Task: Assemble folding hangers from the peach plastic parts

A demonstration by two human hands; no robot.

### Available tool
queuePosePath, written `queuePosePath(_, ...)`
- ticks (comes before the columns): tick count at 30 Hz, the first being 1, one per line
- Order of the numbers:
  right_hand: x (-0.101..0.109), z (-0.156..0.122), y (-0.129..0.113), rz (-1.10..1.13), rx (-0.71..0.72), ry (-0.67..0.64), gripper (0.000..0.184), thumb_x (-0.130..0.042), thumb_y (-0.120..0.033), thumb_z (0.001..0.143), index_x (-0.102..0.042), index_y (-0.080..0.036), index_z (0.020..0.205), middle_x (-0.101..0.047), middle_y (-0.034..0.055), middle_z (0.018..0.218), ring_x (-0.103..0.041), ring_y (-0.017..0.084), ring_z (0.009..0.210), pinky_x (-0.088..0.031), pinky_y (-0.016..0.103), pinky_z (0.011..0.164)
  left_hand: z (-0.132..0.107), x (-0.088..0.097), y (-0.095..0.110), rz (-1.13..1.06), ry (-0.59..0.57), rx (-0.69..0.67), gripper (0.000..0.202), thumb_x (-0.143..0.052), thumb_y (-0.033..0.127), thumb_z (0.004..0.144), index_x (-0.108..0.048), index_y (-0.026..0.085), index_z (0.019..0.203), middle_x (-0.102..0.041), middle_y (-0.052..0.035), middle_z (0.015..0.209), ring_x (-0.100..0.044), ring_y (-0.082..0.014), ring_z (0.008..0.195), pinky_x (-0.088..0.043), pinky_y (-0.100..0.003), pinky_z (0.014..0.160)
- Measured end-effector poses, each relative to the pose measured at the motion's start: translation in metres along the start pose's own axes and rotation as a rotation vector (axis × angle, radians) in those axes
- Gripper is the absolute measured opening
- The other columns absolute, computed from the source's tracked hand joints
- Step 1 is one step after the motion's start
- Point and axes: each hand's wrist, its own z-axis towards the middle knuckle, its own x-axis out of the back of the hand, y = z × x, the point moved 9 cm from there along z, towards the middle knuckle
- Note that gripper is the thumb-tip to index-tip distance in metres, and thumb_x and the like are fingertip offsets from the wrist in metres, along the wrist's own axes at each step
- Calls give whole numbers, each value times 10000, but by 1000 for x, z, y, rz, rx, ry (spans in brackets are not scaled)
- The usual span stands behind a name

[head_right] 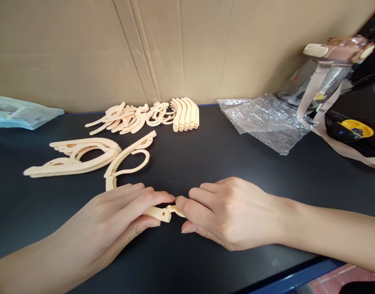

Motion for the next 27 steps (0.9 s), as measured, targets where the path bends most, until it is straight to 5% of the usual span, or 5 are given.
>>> queuePosePath(27,2,-9,-23,-313,157,91,373,-458,-349,1042,-662,-63,1169,-656,22,747,-577,128,623,-400,301,520,-2,-3,-10,-271,-101,117,130,-501,270,1020,-499,256,1150,-700,54,890,-653,-145,787,-482,-254,691)
